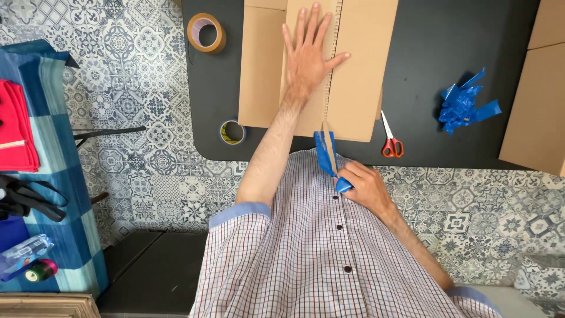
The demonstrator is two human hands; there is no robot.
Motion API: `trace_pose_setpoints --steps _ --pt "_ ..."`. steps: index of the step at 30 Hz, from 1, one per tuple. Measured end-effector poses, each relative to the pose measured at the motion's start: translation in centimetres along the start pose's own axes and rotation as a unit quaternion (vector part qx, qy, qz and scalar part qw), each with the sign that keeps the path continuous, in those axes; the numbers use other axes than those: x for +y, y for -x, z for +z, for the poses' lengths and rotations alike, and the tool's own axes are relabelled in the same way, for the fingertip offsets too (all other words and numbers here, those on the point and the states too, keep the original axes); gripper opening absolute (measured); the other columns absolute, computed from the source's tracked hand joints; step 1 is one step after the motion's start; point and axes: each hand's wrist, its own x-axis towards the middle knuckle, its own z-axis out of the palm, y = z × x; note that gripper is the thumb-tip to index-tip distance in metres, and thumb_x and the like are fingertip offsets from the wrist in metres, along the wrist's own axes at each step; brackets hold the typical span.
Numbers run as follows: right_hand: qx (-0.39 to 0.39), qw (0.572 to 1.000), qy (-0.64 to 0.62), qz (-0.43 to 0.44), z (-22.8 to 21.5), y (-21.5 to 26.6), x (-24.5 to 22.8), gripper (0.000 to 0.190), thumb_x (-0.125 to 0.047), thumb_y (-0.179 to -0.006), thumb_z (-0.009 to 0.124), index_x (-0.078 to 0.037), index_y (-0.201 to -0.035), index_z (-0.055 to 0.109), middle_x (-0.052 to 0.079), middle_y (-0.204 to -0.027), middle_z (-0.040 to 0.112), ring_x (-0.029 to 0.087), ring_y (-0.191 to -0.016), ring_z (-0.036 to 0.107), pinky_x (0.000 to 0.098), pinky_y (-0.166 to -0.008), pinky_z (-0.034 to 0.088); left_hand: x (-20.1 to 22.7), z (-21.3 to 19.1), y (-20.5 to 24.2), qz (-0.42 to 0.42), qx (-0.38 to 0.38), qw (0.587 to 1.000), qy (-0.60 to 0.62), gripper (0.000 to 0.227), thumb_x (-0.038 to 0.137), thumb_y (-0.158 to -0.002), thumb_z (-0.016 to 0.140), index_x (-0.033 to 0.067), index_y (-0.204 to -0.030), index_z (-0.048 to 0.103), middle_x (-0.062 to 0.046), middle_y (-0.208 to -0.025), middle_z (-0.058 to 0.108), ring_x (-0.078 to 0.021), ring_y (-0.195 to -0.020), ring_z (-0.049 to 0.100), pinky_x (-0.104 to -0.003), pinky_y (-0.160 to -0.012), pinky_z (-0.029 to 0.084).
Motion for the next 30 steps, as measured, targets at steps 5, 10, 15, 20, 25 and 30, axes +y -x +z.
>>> trace_pose_setpoints --steps 5,10,15,20,25,30 --pt "-0.003 0.999 -0.033 -0.018 -0.5 1.2 -0.3 0.013 -0.019 -0.090 0.077 -0.011 -0.091 0.067 0.002 -0.085 0.063 0.016 -0.073 0.065 0.0281 -0.057 0.063 -0.1 0.5 -0.1 -0.001 0.008 1.000 0.001 0.099 0.096 -0.098 0.057 0.0314 -0.165 0.024 0.001 -0.168 0.006 -0.0247 -0.156 0.003 -0.064 -0.126 0.007" --pt "-0.014 0.997 -0.072 -0.007 -1.6 2.3 -0.6 0.012 -0.013 -0.087 0.077 -0.011 -0.086 0.065 0.001 -0.080 0.061 0.016 -0.071 0.062 0.0291 -0.060 0.062 -0.2 0.5 -0.1 -0.002 0.014 1.000 0.002 0.099 0.096 -0.097 0.059 0.0307 -0.165 0.026 0.001 -0.168 0.007 -0.0250 -0.156 0.004 -0.064 -0.126 0.009" --pt "-0.015 0.994 -0.084 0.072 -0.7 4.2 1.4 0.009 -0.014 -0.089 0.075 -0.013 -0.085 0.067 0.001 -0.081 0.065 0.014 -0.070 0.060 0.0293 -0.066 0.058 -0.4 0.7 -0.2 0.002 0.019 1.000 0.013 0.098 0.094 -0.098 0.059 0.0308 -0.165 0.025 0.002 -0.169 0.009 -0.0246 -0.157 0.006 -0.064 -0.126 0.009" --pt "-0.027 0.987 -0.098 0.125 -0.8 5.1 2.1 0.010 -0.013 -0.089 0.074 -0.010 -0.084 0.065 0.000 -0.079 0.060 0.014 -0.069 0.056 0.0304 -0.061 0.054 -0.4 0.9 -0.3 0.000 0.013 1.000 0.000 0.100 0.096 -0.098 0.058 0.0314 -0.165 0.023 0.002 -0.169 0.007 -0.0246 -0.157 0.004 -0.064 -0.126 0.008" --pt "-0.067 0.987 -0.048 0.135 -0.6 5.7 2.0 0.012 -0.023 -0.092 0.072 -0.012 -0.088 0.067 0.001 -0.087 0.067 0.016 -0.078 0.064 0.0344 -0.065 0.060 -0.4 0.6 -0.1 0.000 0.016 1.000 0.001 0.100 0.096 -0.097 0.056 0.0307 -0.165 0.023 0.002 -0.169 0.008 -0.0239 -0.157 0.005 -0.064 -0.126 0.008" --pt "-0.101 0.985 0.000 0.143 -0.3 8.2 3.6 0.020 -0.031 -0.084 0.077 -0.015 -0.095 0.073 0.004 -0.100 0.075 0.021 -0.098 0.072 0.0415 -0.083 0.065 -0.6 0.9 -0.2 -0.003 0.031 0.999 0.025 0.100 0.094 -0.095 0.063 0.0315 -0.164 0.026 0.003 -0.169 0.010 -0.0226 -0.158 0.006 -0.062 -0.127 0.008"
